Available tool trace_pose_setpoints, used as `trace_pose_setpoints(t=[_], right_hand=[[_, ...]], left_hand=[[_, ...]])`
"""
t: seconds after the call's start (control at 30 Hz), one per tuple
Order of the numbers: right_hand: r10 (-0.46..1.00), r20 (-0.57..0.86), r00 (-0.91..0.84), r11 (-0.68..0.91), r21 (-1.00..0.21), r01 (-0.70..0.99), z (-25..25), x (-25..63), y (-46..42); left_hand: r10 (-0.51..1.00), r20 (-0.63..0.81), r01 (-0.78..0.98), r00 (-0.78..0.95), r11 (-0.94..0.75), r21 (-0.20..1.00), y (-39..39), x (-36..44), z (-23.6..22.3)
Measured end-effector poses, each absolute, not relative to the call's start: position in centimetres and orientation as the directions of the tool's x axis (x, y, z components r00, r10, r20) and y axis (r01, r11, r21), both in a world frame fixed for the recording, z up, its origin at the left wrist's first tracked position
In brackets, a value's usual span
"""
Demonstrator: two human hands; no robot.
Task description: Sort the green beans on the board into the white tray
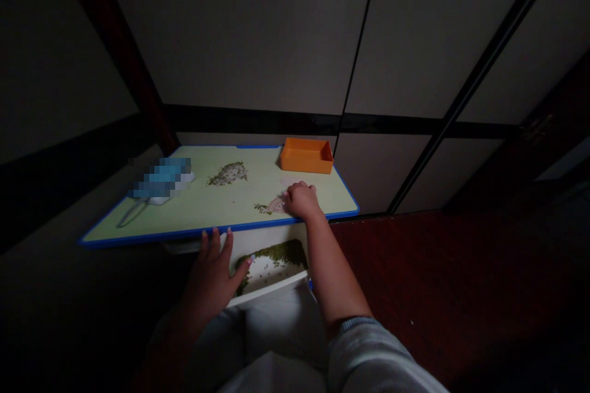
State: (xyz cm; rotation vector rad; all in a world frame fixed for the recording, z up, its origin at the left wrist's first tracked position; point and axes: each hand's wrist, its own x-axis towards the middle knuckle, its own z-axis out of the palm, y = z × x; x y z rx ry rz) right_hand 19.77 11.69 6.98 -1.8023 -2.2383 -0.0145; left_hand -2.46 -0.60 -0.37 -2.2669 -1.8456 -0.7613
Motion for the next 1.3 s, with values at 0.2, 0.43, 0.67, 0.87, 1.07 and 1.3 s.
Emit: trace_pose_setpoints(t=[0.2,0.43,0.67,0.87,1.07,1.3], right_hand=[[0.953,0.207,-0.220,0.257,-0.176,0.950,7.13,19.68,11.54],[0.947,0.197,-0.253,0.289,-0.181,0.940,7.24,19.59,11.42],[0.946,0.190,-0.262,0.300,-0.211,0.930,7.16,19.90,11.39],[0.937,0.206,-0.282,0.323,-0.205,0.924,7.15,19.61,11.36],[0.927,0.228,-0.297,0.338,-0.167,0.926,7.21,19.26,11.24],[0.945,0.209,-0.250,0.283,-0.149,0.947,7.40,19.53,11.27]], left_hand=[[0.877,0.460,0.942,0.136,-0.258,0.214,-0.62,-2.53,-0.45],[0.885,0.448,0.942,0.128,-0.250,0.224,-0.68,-2.40,-0.26],[0.892,0.436,0.940,0.120,-0.243,0.238,-0.72,-2.33,0.00],[0.890,0.437,0.944,0.127,-0.244,0.222,-0.79,-2.30,0.05],[0.887,0.441,0.945,0.134,-0.249,0.212,-0.81,-2.30,0.08],[0.887,0.446,0.943,0.120,-0.242,0.229,-0.79,-2.25,0.14]])
